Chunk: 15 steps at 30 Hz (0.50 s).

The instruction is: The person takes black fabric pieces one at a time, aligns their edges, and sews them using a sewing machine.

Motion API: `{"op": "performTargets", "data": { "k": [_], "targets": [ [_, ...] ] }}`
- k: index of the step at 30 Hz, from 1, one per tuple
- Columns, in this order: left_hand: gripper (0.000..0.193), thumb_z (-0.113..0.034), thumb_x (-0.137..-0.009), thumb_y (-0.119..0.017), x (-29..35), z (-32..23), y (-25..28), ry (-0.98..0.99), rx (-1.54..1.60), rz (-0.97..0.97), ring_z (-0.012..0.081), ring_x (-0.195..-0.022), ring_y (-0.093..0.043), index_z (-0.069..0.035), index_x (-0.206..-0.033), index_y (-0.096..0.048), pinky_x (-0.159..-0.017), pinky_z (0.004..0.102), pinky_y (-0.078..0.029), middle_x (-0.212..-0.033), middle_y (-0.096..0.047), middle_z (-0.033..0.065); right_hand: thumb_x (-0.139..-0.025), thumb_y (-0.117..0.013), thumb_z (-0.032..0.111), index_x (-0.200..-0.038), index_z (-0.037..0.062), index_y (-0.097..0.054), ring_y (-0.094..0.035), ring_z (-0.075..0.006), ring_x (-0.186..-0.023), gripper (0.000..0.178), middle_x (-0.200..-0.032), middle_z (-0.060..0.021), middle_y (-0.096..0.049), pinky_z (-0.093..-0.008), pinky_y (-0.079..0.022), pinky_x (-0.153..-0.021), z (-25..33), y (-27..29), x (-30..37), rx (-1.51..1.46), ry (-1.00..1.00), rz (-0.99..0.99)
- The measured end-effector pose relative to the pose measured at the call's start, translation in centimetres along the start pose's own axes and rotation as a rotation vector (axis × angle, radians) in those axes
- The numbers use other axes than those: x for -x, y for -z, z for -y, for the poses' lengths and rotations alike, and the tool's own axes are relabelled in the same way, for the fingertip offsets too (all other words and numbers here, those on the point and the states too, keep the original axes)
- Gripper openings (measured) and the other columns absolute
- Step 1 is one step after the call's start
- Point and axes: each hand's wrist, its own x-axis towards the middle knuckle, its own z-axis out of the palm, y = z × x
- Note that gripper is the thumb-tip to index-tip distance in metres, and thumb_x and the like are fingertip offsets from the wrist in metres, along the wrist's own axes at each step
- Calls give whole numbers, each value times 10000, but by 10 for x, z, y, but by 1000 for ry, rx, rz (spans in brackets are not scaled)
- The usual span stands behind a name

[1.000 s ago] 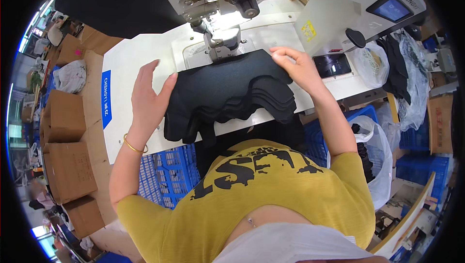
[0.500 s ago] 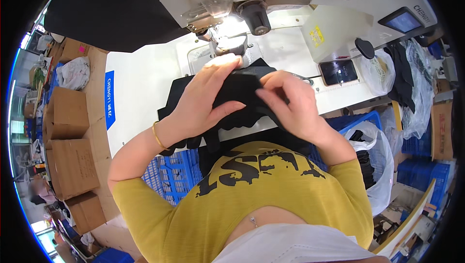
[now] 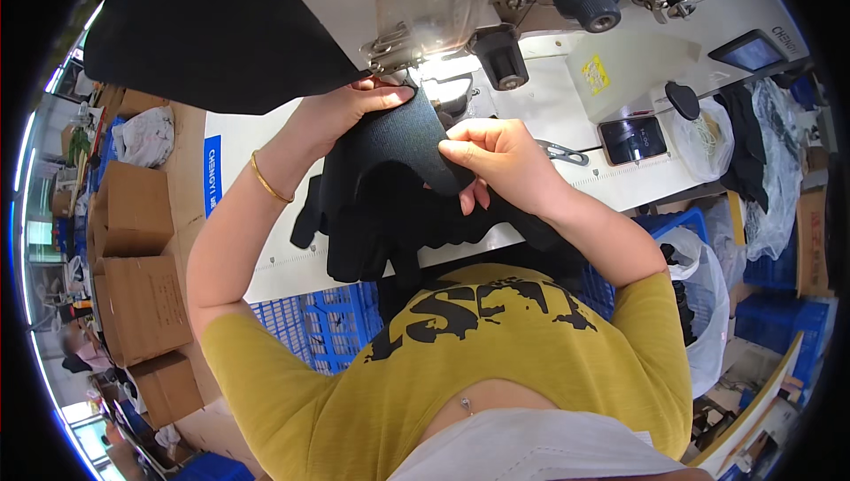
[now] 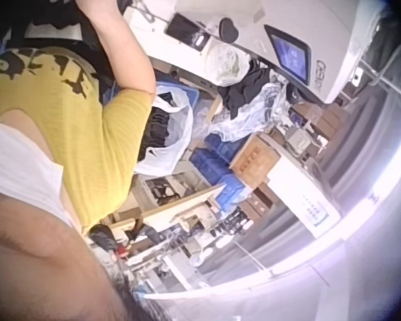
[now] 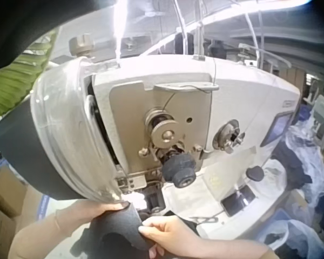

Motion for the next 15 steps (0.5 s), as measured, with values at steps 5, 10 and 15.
{"op": "performTargets", "data": {
  "k": [5, 10, 15],
  "targets": [
    [268, -222, -887, -715, -6, -2, 2, 136, 6, 39, 98, -894, -601, -12, -1053, -732, -850, 240, -446, -980, -701, 23, -991, -578, 172, -975, -30, -642, -654, -144, -526, 212, -790, -70, -675, -211, -457, -427, -2, -1, -1, -20, 15, 1],
    [303, -255, -907, -685, -8, -7, 1, 222, -62, 41, 111, -937, -617, -7, -1076, -726, -899, 247, -436, -1016, -708, 43, -981, -590, 171, -899, -8, -637, -665, -127, -529, 202, -662, -20, -616, -202, -447, -426, -3, -2, -2, -72, 16, 1],
    [316, -275, -900, -687, -4, -12, 0, 196, -47, 97, 163, -973, -638, -22, -1086, -722, -894, 276, -458, -1041, -717, 75, -981, -578, 163, -899, -12, -638, -665, -123, -532, 202, -669, -23, -623, -203, -447, -430, -9, -1, -2, -106, 27, 8]
  ]
}}
